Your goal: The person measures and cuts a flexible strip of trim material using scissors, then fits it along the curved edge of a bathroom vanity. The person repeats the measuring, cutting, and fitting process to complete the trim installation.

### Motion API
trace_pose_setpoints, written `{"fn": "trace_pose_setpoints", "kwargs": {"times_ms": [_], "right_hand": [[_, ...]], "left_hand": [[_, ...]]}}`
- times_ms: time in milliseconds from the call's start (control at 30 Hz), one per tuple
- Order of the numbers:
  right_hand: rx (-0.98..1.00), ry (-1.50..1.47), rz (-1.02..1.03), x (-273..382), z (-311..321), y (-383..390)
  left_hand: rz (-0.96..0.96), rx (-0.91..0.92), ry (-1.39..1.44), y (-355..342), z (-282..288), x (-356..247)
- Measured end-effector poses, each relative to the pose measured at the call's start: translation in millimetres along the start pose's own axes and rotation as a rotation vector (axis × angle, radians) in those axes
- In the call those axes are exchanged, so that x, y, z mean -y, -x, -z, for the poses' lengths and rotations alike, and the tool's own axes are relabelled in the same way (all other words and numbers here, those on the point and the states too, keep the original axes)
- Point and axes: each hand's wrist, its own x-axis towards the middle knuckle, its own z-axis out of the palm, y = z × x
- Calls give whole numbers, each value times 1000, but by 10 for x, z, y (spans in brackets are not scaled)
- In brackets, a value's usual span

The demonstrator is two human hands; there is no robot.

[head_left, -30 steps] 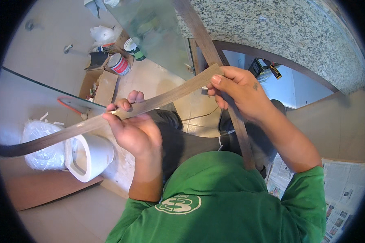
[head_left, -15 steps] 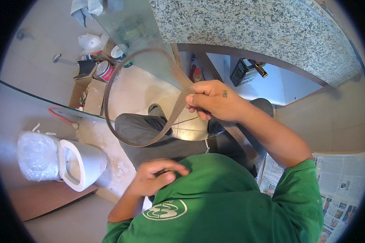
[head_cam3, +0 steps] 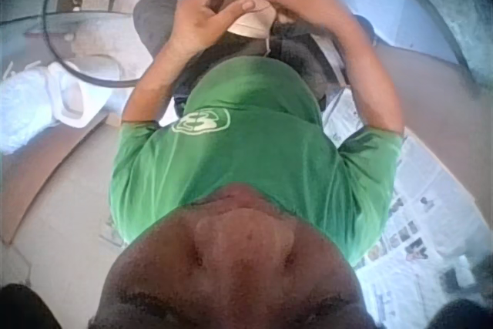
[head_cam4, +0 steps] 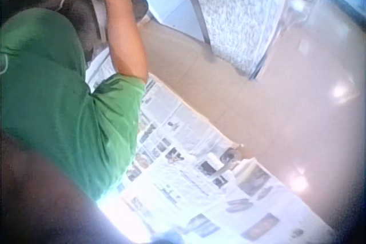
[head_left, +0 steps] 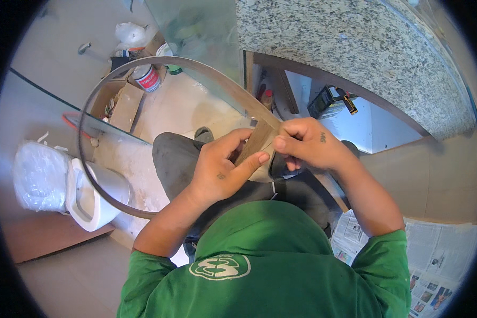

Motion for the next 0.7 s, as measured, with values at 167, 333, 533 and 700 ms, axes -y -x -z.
{"fn": "trace_pose_setpoints", "kwargs": {"times_ms": [167, 333, 533, 700], "right_hand": [[9, 134, -89, -308, 80, -71], [94, 350, -56, -754, -57, -168], [128, 546, 41, -1182, -190, -163], [154, 600, 58, -1266, -153, -99]], "left_hand": [[-171, -264, -197, -98, 19, 53], [-132, -484, -182, -373, 125, -43], [-129, -586, 26, -643, 249, -98], [-136, -533, -61, -697, 325, 9]]}}
